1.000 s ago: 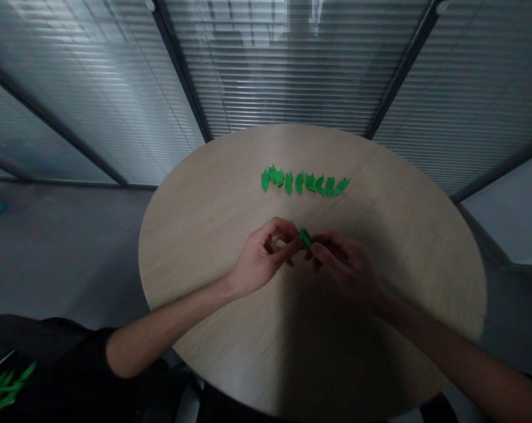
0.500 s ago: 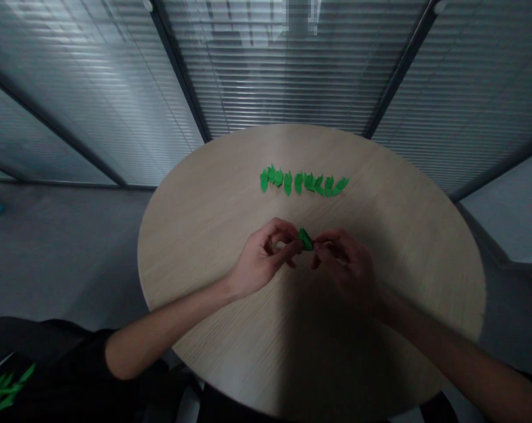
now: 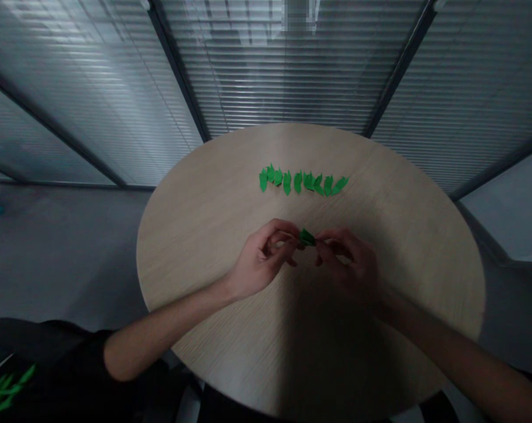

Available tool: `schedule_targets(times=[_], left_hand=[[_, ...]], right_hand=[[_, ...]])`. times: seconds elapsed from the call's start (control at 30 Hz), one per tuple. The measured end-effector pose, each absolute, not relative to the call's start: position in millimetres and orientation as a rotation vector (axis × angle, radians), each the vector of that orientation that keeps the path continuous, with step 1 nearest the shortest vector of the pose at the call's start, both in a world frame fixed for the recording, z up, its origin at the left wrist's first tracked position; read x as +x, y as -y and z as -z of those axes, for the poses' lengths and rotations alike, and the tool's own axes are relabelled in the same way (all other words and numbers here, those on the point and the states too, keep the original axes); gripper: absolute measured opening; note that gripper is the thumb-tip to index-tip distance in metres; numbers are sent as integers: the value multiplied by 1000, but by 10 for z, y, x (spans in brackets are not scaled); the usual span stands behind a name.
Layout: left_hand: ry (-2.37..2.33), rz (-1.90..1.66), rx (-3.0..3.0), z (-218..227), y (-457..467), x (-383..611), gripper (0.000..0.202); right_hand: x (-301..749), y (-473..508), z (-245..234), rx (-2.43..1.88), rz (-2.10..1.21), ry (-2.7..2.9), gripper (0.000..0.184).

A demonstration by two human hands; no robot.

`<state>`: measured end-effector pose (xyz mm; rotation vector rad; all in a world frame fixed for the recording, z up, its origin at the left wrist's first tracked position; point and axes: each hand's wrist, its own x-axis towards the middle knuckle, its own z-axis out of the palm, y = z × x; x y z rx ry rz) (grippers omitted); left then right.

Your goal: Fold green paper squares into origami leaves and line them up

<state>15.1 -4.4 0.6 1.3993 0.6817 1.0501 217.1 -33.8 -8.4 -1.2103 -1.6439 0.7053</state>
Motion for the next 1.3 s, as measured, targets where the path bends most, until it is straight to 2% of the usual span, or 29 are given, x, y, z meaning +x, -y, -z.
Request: schedule_targets(times=[0.67, 1.03, 1.3], left_hand=[[-905, -1048, 1709, 17, 74, 99, 9], [-880, -1025, 1762, -19, 73, 94, 10], [-806, -946, 1593, -20, 59, 114, 17]], right_hand=[[2176, 342, 117, -1100, -764, 1721, 11], [2150, 314, 4, -1159, -1151, 1492, 19], [2148, 317, -38, -1076, -1236, 1411, 11]])
